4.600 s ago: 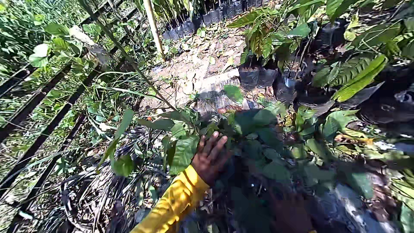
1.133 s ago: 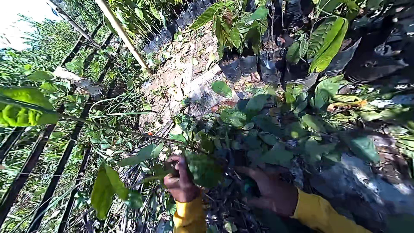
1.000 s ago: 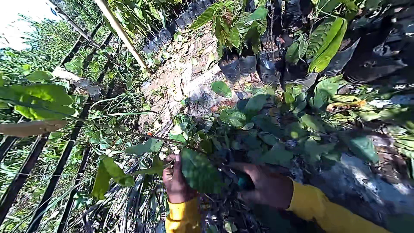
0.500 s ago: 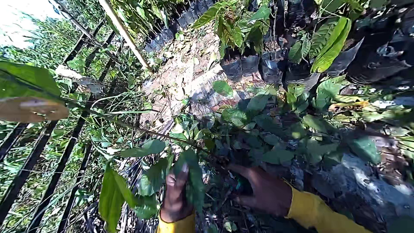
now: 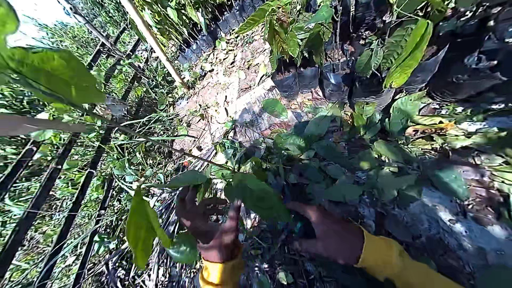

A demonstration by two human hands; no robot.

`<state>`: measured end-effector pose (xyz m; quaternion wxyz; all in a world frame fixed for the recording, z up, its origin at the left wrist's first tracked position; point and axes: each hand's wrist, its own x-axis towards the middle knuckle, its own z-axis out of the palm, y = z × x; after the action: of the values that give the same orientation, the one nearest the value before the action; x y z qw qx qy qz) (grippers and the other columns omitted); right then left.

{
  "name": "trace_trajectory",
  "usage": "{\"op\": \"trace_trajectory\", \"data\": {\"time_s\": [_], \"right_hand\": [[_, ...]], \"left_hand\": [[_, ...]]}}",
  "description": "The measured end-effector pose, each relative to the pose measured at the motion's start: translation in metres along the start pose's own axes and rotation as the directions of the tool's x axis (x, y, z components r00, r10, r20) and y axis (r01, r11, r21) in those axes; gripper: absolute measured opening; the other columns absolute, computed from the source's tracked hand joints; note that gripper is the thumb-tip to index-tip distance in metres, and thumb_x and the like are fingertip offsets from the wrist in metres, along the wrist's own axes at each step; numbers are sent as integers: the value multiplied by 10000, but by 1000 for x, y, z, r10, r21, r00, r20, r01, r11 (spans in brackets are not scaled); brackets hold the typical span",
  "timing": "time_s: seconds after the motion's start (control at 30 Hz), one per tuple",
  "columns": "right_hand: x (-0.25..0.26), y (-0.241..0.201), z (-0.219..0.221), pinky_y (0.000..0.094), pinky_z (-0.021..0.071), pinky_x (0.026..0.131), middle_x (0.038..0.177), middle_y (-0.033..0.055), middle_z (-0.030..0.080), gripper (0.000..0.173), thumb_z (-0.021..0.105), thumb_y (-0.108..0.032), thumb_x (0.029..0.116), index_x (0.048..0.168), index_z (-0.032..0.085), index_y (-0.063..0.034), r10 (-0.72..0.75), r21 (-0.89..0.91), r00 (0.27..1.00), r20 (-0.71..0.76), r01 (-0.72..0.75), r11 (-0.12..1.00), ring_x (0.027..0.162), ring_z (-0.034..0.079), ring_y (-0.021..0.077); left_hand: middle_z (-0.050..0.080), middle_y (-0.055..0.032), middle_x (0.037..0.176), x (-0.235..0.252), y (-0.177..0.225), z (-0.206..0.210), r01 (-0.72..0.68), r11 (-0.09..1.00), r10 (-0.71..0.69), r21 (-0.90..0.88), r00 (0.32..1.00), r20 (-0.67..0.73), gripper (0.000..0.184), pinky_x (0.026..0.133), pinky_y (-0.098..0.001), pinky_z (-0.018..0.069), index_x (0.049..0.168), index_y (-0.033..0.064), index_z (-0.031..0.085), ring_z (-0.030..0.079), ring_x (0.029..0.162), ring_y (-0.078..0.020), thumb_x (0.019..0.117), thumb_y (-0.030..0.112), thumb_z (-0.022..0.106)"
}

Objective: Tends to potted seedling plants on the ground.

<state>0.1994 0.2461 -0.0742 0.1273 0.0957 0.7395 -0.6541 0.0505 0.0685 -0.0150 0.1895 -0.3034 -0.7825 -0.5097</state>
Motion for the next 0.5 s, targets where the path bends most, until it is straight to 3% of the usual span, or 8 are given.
{"op": "trace_trajectory", "data": {"time_s": [0.07,0.13,0.23,0.3,0.33,0.4,0.43,0.5], "right_hand": [[1,3,2,532,539,957,1200,207,685,712,801,-244,846,1474,512,-72,-4,-17,1000,-4,4,1000,1053,687,324],[0,4,3,540,538,951,1195,209,685,711,798,-253,844,1472,514,-74,-5,-19,1000,-6,5,1000,1045,687,326],[-2,5,4,519,526,992,1222,190,684,683,792,-238,855,1460,522,-73,12,17,1000,-12,-12,1000,1101,679,304],[-2,7,4,519,518,1008,1244,205,673,711,793,-245,853,1472,503,-48,20,11,1000,-4,-20,1000,1122,670,314],[-2,8,4,518,516,1008,1252,210,666,725,791,-251,857,1484,489,-48,26,4,1000,15,-26,1000,1123,667,319],[0,8,4,523,529,977,1229,209,672,711,780,-244,856,1480,493,-61,8,-1,999,38,-8,1000,1096,675,321],[0,8,5,528,534,968,1220,205,678,701,777,-238,855,1476,500,-69,-2,1,999,42,2,1000,1088,680,320],[0,7,6,537,534,966,1219,201,682,695,778,-239,857,1476,504,-82,-5,-3,998,55,5,1000,1093,682,321]], "left_hand": [[495,-139,1450,3,-10,2,-262,956,253,133,964,84,804,633,-188,512,1461,144,420,624,824,-52,804,339,842],[469,-197,1437,9,-9,6,-405,868,355,287,911,211,503,776,-268,511,1304,265,615,601,951,-168,849,426,754],[591,-274,1301,17,-8,11,-468,795,362,386,876,318,239,854,-456,486,1028,288,772,599,996,-353,826,392,700],[706,-189,1129,20,-15,10,-483,773,385,412,872,302,228,812,-467,489,930,249,801,631,939,-342,873,380,623],[725,-133,1060,18,-21,7,-448,806,378,387,892,247,276,864,-418,490,935,184,789,635,961,-282,921,383,598],[733,-125,969,7,-26,10,-274,932,292,239,956,-41,292,933,-294,550,948,-80,704,684,994,-142,918,211,698],[713,-145,998,0,-22,16,-125,982,154,142,964,-217,395,949,-242,571,1051,-204,586,696,1013,-72,885,115,749],[650,-181,1131,-4,-12,24,207,975,-221,-80,893,-392,561,927,-213,557,1318,-224,408,664,1018,-35,907,19,704]]}}
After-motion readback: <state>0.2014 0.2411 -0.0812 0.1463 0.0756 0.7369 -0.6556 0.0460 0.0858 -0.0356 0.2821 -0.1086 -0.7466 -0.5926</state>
